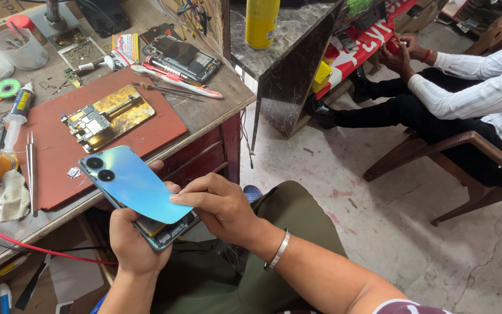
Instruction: The person tests a smartphone by connecting a charger and navigating the screen, then removes the back cover to expose the battery and internal components. They use a small screwdriver to loosen screws around the camera module area.
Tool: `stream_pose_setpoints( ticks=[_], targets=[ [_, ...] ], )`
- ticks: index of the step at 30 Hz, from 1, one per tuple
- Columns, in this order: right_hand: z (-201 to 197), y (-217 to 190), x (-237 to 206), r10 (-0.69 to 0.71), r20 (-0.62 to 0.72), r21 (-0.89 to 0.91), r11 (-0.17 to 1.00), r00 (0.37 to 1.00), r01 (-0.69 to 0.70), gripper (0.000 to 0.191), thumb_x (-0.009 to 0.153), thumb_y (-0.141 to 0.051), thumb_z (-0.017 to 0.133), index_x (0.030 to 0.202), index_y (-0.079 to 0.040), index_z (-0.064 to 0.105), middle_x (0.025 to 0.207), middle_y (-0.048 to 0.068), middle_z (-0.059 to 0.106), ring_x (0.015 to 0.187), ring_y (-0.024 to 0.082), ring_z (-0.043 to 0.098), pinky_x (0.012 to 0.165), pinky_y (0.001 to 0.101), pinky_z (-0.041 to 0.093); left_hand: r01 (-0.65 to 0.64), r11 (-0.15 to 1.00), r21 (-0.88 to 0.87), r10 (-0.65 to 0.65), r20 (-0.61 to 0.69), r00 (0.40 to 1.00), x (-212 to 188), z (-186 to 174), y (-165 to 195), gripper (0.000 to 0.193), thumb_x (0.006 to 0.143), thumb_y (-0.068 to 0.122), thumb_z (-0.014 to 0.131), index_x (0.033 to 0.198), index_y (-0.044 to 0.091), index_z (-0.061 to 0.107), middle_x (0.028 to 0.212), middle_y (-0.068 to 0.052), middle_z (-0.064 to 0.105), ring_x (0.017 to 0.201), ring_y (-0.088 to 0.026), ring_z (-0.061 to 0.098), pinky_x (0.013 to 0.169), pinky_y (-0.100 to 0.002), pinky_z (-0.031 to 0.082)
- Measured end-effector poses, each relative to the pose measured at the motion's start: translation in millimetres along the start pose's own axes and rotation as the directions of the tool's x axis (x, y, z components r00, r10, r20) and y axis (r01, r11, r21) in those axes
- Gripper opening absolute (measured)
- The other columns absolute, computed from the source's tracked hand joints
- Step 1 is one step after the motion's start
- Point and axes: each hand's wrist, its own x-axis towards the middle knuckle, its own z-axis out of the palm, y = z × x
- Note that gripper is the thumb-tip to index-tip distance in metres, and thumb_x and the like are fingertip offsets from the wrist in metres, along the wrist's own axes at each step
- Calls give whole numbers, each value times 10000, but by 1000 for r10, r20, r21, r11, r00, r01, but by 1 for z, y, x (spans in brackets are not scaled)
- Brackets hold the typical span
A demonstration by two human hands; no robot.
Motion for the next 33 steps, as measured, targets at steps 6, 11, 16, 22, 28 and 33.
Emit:
stream_pose_setpoints(
  ticks=[6,11,16,22,28,33],
  targets=[
    [-5,-1,4,-4,12,24,1000,1000,4,434,914,125,682,1238,-163,705,1145,41,671,1037,227,718,884,330,612,-18,1000,-6,18,-14,1000,-1,6,1,640,897,149,361,1496,-64,424,1412,-214,550,1133,-275,627,968,-437,558],
    [-13,0,6,-17,19,26,1000,1000,16,455,912,153,641,1248,-153,663,1208,50,667,1067,243,741,896,325,636,41,998,44,-40,-17,999,0,7,3,658,873,166,353,1494,-45,419,1466,-199,530,1203,-270,602,1038,-446,519],
    [-12,-2,4,240,105,334,905,965,-262,431,947,183,545,1238,-131,598,1343,85,682,878,166,776,750,252,666,202,979,-29,-203,-27,979,-2,8,2,657,872,218,355,1470,-40,440,1436,-199,547,1212,-306,590,997,-490,507],
    [-12,-6,4,40,70,187,981,997,-52,420,904,131,649,1249,-108,625,1322,98,670,1146,259,728,929,319,637,164,984,-64,-165,-6,986,1,3,7,664,886,261,405,1464,-64,447,1400,-214,576,1236,-319,600,1027,-451,516],
    [-12,-6,8,121,-57,54,992,991,-118,319,895,-35,775,1192,-106,685,1284,104,658,1154,269,678,987,381,566,180,969,-166,-156,150,976,-2,6,8,703,851,295,471,1442,-86,461,1377,-215,591,1194,-302,632,1029,-434,543],
    [-11,2,10,91,-56,3,996,994,-91,349,873,-35,782,1210,-85,708,1309,129,601,1137,247,633,982,371,553,280,936,-214,-227,242,943,-2,3,7,672,908,302,457,1470,-66,480,1290,-195,630,1164,-284,653,1014,-416,552]
  ],
)
